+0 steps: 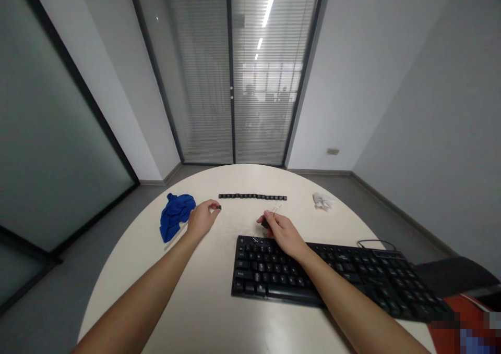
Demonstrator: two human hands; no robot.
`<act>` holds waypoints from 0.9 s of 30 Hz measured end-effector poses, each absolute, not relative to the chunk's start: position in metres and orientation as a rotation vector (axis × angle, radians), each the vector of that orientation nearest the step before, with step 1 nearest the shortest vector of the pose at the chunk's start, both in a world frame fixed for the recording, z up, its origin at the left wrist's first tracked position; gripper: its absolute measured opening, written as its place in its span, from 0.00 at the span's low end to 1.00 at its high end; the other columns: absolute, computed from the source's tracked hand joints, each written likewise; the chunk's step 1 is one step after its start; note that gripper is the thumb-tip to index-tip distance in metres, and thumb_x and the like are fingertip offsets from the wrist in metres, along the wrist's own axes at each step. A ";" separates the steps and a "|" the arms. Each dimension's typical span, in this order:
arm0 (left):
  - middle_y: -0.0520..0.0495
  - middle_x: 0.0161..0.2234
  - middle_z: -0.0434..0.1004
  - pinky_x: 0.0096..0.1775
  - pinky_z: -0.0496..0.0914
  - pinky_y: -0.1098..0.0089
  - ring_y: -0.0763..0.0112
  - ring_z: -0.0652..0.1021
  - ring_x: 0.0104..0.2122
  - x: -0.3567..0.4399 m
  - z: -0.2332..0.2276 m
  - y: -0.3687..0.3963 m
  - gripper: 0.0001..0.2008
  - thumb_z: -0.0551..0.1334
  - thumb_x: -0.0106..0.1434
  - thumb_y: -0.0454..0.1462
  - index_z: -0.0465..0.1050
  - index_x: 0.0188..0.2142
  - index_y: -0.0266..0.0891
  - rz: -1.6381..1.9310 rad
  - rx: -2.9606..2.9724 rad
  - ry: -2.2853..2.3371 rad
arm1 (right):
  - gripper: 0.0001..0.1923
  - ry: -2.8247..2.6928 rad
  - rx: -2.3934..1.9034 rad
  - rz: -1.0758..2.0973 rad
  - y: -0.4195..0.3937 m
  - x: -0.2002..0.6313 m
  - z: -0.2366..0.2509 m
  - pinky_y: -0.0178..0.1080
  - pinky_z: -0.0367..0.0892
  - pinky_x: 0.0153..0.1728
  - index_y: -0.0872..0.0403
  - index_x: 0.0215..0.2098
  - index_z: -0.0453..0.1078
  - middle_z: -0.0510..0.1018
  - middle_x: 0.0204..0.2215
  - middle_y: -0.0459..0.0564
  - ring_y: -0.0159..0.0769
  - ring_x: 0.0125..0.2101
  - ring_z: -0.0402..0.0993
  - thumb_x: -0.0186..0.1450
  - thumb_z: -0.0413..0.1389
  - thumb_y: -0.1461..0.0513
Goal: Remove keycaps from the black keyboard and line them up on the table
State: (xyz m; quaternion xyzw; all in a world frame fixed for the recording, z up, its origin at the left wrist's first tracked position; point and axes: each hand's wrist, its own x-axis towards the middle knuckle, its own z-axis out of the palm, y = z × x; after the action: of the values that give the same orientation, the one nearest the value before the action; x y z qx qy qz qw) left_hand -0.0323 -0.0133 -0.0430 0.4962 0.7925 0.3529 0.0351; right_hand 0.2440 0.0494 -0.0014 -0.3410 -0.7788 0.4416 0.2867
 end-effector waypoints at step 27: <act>0.49 0.42 0.80 0.40 0.69 0.69 0.64 0.78 0.40 -0.042 -0.047 0.012 0.12 0.61 0.63 0.36 0.76 0.46 0.44 1.090 1.605 2.522 | 0.30 -2.096 -0.916 1.167 0.048 0.243 -0.001 0.36 0.63 0.27 0.54 0.37 0.75 0.68 0.17 0.43 0.35 0.22 0.68 0.70 0.40 0.43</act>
State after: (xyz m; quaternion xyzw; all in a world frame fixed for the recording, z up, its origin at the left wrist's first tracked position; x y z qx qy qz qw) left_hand -0.0416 0.0115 -0.0471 0.5043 0.7925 0.3424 -0.0202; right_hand 0.2428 0.0477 -0.0015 -0.3422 -0.7829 0.4357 0.2831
